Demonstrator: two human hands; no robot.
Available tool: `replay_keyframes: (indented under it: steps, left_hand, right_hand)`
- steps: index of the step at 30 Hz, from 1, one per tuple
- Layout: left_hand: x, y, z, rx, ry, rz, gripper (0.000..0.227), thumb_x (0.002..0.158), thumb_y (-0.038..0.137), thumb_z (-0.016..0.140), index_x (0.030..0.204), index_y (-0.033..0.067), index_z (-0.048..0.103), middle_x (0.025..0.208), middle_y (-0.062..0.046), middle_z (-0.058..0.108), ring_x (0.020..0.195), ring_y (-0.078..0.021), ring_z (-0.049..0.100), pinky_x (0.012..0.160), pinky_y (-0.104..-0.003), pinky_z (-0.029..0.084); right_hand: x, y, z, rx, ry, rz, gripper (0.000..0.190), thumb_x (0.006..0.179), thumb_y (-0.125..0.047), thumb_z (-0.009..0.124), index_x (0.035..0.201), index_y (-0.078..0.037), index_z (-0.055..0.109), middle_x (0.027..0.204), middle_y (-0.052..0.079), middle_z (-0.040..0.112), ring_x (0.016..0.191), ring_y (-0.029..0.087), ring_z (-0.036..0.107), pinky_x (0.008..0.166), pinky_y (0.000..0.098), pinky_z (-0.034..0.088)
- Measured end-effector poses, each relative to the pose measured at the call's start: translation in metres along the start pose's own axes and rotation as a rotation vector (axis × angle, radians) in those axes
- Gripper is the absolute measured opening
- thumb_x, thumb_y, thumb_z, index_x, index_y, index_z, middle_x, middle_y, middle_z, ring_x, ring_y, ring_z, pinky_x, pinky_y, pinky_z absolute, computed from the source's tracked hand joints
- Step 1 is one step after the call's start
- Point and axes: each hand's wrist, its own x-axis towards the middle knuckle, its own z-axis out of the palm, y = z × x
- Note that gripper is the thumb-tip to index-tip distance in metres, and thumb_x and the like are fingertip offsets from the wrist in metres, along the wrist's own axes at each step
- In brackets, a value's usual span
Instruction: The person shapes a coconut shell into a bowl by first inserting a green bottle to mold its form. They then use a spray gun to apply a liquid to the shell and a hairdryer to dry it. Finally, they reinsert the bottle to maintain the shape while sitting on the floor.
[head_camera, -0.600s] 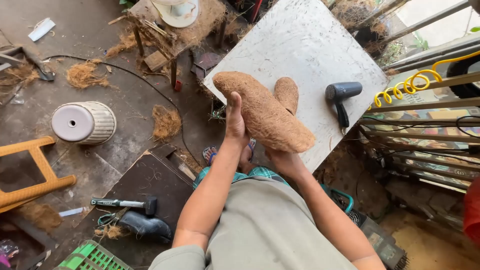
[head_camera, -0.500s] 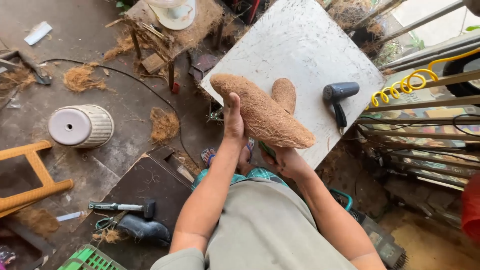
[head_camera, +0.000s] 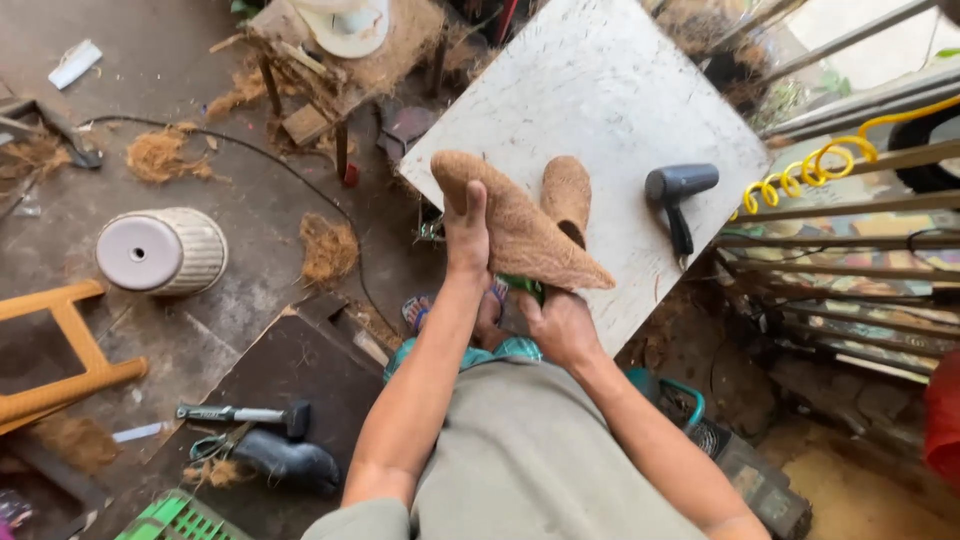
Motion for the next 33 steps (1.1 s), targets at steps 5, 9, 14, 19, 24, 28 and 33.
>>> replay_keyframes:
  steps: [5,9,14,19,24,28,33]
  left_hand:
    - [-0.010,0.009,0.015,-0.059,0.054,0.003,0.110,0.081,0.079,0.052,0.156,0.0056,0.018,0.158,-0.026,0.022,0.148,-0.0443,0.021,0.121,-0.060,0.018]
    - [0.001,-0.001,0.011,-0.033,0.017,0.038,0.114,0.075,0.089,0.048,0.157,0.0134,0.024,0.155,-0.023,0.031,0.145,-0.0417,0.030,0.119,-0.059,0.023]
    - [0.019,-0.020,-0.012,0.086,0.115,0.029,0.108,0.081,0.084,0.047,0.153,0.0043,0.029,0.153,-0.029,0.031,0.145,-0.0458,0.027,0.121,-0.059,0.021]
    - [0.009,-0.010,0.000,-0.139,0.123,-0.033,0.103,0.084,0.082,0.046,0.152,0.0053,0.033,0.154,-0.028,0.031,0.142,-0.0433,0.034,0.122,-0.055,0.023]
    - [0.011,-0.023,-0.015,-0.191,0.015,0.058,0.093,0.090,0.079,0.041,0.157,0.0154,0.029,0.158,-0.015,0.030,0.144,-0.0355,0.034,0.123,-0.055,0.024]
    - [0.029,-0.032,-0.048,-0.131,0.007,0.160,0.079,0.100,0.067,0.043,0.157,0.0154,0.028,0.160,-0.013,0.030,0.145,-0.0323,0.035,0.123,-0.053,0.026]
    - [0.044,-0.032,-0.074,0.214,0.487,-0.008,0.115,0.083,0.077,0.058,0.153,-0.0075,0.023,0.154,-0.032,0.032,0.147,-0.0394,0.029,0.124,-0.050,0.019]
  right_hand:
    - [0.002,0.035,0.024,0.881,-0.277,0.049,0.057,0.097,-0.054,0.048,0.069,-0.004,0.058,0.052,0.011,0.048,0.055,0.028,0.048,0.051,0.0403,0.037]
    - [-0.005,0.061,0.035,1.948,-0.796,0.217,0.059,0.102,-0.057,0.039,0.101,0.000,0.054,0.046,0.001,0.029,0.026,0.006,0.024,0.023,0.0203,0.025]
    - [-0.010,0.035,0.027,1.511,-0.576,0.042,0.048,0.101,-0.048,0.045,0.083,-0.005,0.052,0.043,0.000,0.033,0.027,0.009,0.032,0.026,0.0221,0.028]
    - [-0.014,0.028,0.007,0.789,-0.270,-0.046,0.049,0.098,-0.042,0.050,0.066,-0.005,0.058,0.051,0.011,0.049,0.048,0.027,0.050,0.045,0.0375,0.039]
    - [-0.011,0.045,0.029,1.341,-0.416,0.012,0.044,0.099,-0.041,0.054,0.079,-0.002,0.054,0.038,0.005,0.034,0.021,0.012,0.024,0.022,0.0213,0.022]
    - [-0.012,0.044,0.024,1.419,-0.592,0.067,0.056,0.097,-0.051,0.052,0.091,0.003,0.059,0.042,0.003,0.033,0.024,0.008,0.021,0.022,0.0202,0.021]
    - [-0.026,0.010,-0.014,0.187,-0.439,0.049,0.048,0.093,-0.056,0.054,0.111,-0.011,0.051,0.091,0.031,0.066,0.096,0.048,0.065,0.083,0.0562,0.050]
